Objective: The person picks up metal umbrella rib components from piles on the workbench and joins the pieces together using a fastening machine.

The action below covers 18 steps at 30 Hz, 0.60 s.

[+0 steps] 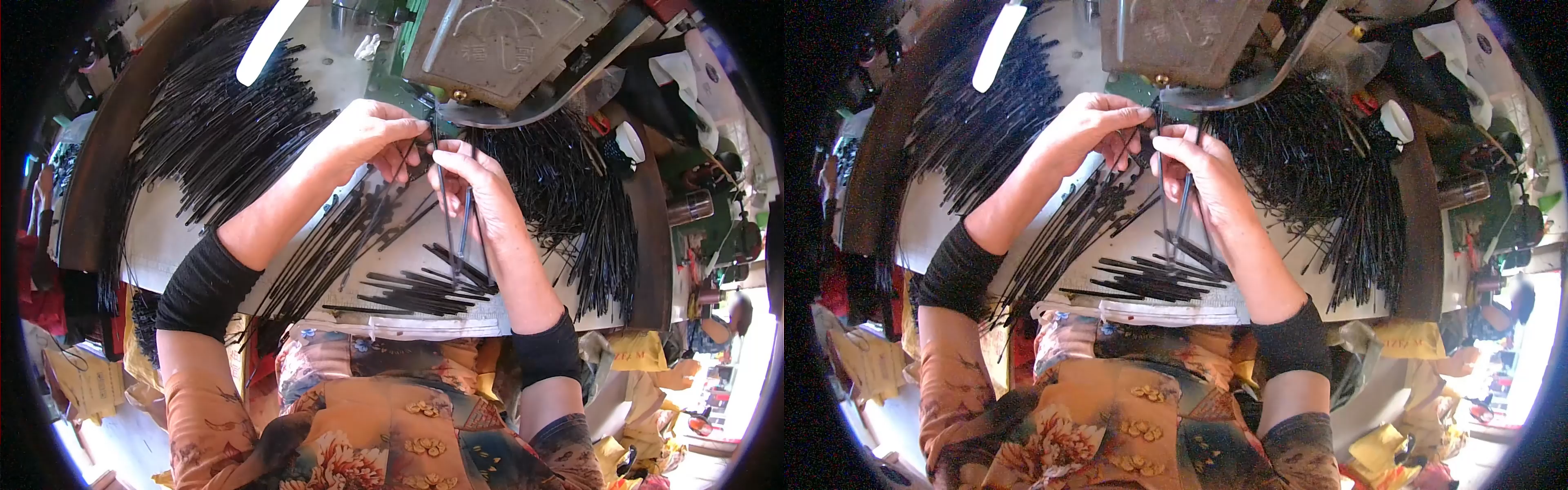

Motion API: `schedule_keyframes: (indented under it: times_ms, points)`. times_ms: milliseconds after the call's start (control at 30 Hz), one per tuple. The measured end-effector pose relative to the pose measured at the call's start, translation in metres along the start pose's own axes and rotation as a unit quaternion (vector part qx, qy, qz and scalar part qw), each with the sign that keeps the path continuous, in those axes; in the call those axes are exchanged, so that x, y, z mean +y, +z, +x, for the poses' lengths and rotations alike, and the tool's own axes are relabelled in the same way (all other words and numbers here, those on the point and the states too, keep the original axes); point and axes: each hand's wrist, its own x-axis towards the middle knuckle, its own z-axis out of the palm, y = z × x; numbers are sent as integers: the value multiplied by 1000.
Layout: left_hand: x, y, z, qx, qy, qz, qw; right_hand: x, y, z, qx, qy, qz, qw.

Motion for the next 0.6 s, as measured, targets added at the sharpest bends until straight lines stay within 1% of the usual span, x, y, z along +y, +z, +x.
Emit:
schedule_keyframes:
  times_ms: [100, 200, 300, 400, 433, 533, 600]
  points:
    - [4, 2, -2, 8, -14, 26, 1000, -2, -6, -1, 0, 4, -6, 1000]
    - [5, 2, -5, -20, -23, 33, 999, -11, -9, -11, -38, 20, -32, 999]
    - [7, 4, -9, -48, -12, 68, 996, -18, -13, -21, -52, 42, -41, 997]
    - [4, 4, -8, -75, -27, 99, 992, -21, -30, -36, -51, 53, -95, 993]
    - [3, 4, -8, -78, -19, 134, 988, -23, -39, -42, -52, 54, -109, 991]
    - [2, 4, -10, -93, -9, 224, 970, -38, -64, -70, 33, 43, -198, 979]
    - [9, 11, -16, -104, -5, 324, 940, -54, -93, -87, 72, 29, -277, 958]
